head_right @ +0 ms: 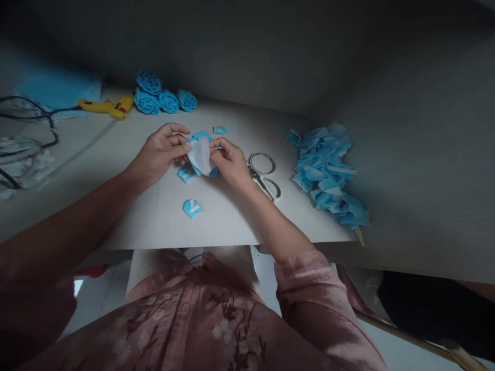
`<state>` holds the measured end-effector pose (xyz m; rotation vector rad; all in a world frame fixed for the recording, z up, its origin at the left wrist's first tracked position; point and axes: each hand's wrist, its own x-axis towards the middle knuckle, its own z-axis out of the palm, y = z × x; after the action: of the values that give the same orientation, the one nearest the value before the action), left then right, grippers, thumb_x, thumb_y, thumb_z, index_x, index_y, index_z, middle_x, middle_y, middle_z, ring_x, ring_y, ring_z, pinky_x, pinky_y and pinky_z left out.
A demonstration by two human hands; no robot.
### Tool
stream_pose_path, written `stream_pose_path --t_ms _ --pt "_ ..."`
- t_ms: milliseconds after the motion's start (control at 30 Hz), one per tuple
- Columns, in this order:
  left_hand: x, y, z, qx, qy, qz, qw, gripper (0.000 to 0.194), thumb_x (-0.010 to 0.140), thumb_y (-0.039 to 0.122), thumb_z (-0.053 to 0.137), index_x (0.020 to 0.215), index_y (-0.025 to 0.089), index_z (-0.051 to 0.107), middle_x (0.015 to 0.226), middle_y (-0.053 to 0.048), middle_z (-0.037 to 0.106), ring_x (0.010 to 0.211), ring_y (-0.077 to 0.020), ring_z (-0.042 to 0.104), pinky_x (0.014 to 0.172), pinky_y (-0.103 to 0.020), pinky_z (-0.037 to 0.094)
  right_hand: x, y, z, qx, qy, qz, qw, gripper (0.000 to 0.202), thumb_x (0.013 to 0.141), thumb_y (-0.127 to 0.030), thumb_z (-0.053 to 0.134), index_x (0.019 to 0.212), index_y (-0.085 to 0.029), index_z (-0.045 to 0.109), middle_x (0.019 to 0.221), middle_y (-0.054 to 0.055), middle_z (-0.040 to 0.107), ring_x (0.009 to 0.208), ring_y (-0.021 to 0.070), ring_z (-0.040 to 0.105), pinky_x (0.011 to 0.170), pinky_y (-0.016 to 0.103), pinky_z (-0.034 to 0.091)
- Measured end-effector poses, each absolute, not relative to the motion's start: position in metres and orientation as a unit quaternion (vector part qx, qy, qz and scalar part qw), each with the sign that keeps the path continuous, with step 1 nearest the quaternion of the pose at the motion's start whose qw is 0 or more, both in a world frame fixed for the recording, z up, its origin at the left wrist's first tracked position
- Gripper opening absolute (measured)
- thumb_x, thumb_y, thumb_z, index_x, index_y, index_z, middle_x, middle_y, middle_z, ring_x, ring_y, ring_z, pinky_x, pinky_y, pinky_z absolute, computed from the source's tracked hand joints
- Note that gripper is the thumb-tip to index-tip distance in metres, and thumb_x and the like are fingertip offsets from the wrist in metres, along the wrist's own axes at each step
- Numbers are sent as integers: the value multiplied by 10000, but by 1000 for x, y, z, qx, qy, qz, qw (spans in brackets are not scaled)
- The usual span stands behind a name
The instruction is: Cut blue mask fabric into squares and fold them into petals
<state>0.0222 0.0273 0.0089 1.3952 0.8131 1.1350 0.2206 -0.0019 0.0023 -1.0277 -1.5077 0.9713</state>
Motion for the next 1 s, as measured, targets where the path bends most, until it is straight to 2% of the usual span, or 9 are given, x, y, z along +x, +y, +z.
stream_pose_path --t_ms 167,333,633,733,833,1000 --pt "22 27 9 581 343 490 552 141 816 171 735 889 217 624 687 23 604 589 -114 563 542 -230 457 220 -3 2 -427 -615 424 509 223 822 -424 703 871 -231 602 679 -54 557 615 111 470 615 267 383" --pt "21 28 7 581 347 482 557 107 841 228 752 808 207 652 667 6 610 592 -120 554 540 -238 458 219 -4 3 -428 -617 424 506 281 833 -477 739 867 -236 599 682 -54 551 613 111 468 609 267 385" --pt "22 25 11 561 345 498 564 269 945 351 695 745 190 616 663 -9 594 595 -113 546 542 -216 455 219 -3 2 -420 -617 429 509 195 827 -390 712 859 -228 609 689 -47 587 631 115 521 613 254 428" --pt "23 25 11 573 350 495 552 225 919 321 723 770 189 618 653 1 595 584 -109 546 541 -215 439 219 -3 2 -417 -614 432 512 217 832 -402 719 864 -219 607 687 -50 586 625 108 533 609 249 429" --pt "23 26 10 577 350 498 546 143 861 221 749 820 196 615 650 23 585 569 -105 538 537 -218 422 219 -3 2 -417 -614 429 515 216 837 -400 719 867 -217 608 692 -53 583 630 102 524 617 247 424" --pt "24 26 11 569 343 505 551 157 816 104 699 911 204 623 701 30 598 579 -108 546 534 -223 406 220 -2 1 -415 -615 431 514 162 845 -355 708 860 -222 617 719 -48 604 650 103 536 640 252 439"
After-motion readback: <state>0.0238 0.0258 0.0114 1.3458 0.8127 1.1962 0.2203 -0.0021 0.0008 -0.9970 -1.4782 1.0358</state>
